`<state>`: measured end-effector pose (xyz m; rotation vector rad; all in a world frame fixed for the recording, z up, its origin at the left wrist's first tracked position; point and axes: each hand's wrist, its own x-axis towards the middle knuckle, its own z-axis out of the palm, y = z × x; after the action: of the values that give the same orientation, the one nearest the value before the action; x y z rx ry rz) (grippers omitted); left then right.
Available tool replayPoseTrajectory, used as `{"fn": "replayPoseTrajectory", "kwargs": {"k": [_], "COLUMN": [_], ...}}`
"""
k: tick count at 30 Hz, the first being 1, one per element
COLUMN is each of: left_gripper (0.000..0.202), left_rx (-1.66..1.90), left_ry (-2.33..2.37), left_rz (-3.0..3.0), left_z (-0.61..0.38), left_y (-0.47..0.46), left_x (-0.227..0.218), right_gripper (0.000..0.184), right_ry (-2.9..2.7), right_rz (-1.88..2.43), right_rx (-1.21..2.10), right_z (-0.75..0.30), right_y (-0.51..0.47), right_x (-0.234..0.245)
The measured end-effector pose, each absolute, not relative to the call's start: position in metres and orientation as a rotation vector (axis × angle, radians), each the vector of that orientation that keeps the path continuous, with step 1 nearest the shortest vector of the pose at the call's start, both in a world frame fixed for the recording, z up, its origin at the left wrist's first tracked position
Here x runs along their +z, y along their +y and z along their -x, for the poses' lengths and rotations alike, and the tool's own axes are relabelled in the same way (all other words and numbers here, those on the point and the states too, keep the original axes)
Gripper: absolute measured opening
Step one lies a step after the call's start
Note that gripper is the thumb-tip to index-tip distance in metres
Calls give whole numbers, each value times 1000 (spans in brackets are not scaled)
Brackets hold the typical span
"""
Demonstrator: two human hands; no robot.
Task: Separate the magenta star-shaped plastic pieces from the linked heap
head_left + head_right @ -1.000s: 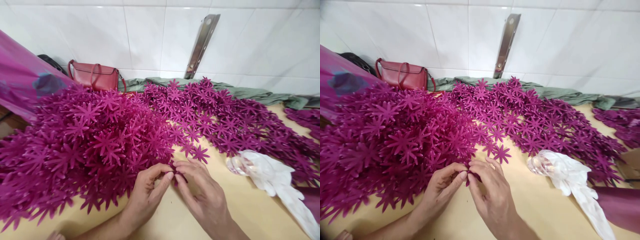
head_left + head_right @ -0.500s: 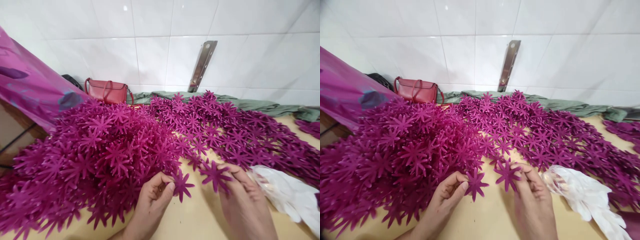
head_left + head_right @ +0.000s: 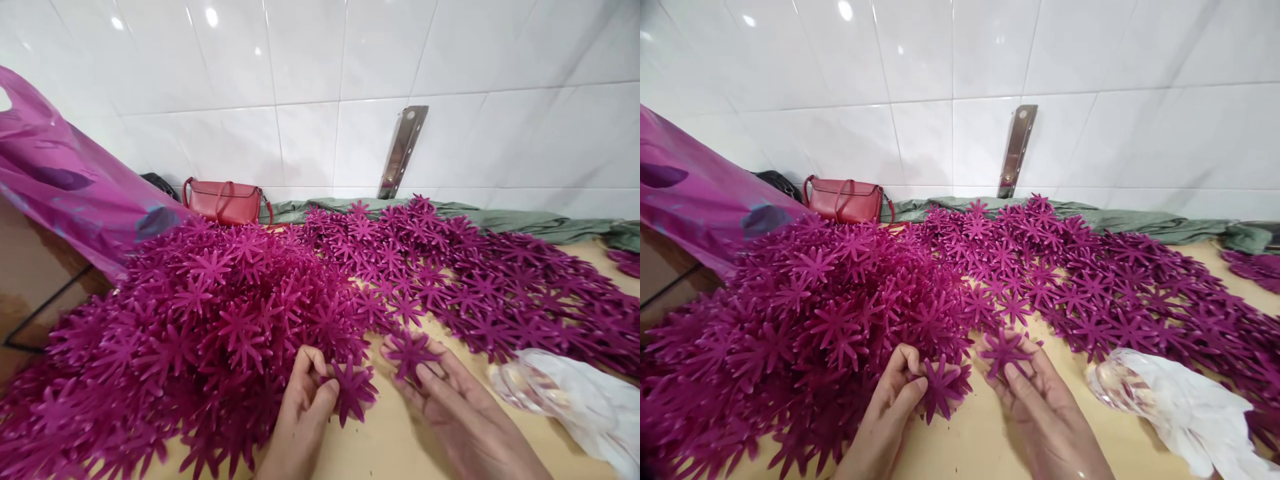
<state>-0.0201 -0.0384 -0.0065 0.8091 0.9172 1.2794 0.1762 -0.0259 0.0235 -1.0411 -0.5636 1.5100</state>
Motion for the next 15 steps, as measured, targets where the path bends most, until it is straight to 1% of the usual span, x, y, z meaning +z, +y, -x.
{"fn": "replayPoseTrajectory", "kwargs": {"k": [3, 5, 7, 9, 12, 15], "left_gripper": [27, 25, 24, 26, 33, 40], "left_rx": [1250, 1199, 1138, 1094, 1080, 1090], "left_ry": [890, 917, 946, 953, 942, 926], "left_rz": [-852, -985, -1144, -1246, -1307, -1321], "left_z": [18, 19, 21, 23, 23, 21], "left_y": [-40, -39, -39, -38, -37, -37], "left_x": [-3, -1, 0, -1, -5, -8], "right_gripper": [53, 50, 41, 31, 23, 16], "right_ry": [-717, -803, -915, -1050, -1251, -1384], "right_rz": [1101, 1143, 1194, 1235, 1220, 1202], "right_rx": [1461, 1429, 1360, 1214, 1004, 993], "right_z": [-176, -178, -180, -183, -184, -179], "right_y": [-25, -25, -24, -24, -25, -27], "right_x": [14, 11, 10, 9, 7, 6]}}
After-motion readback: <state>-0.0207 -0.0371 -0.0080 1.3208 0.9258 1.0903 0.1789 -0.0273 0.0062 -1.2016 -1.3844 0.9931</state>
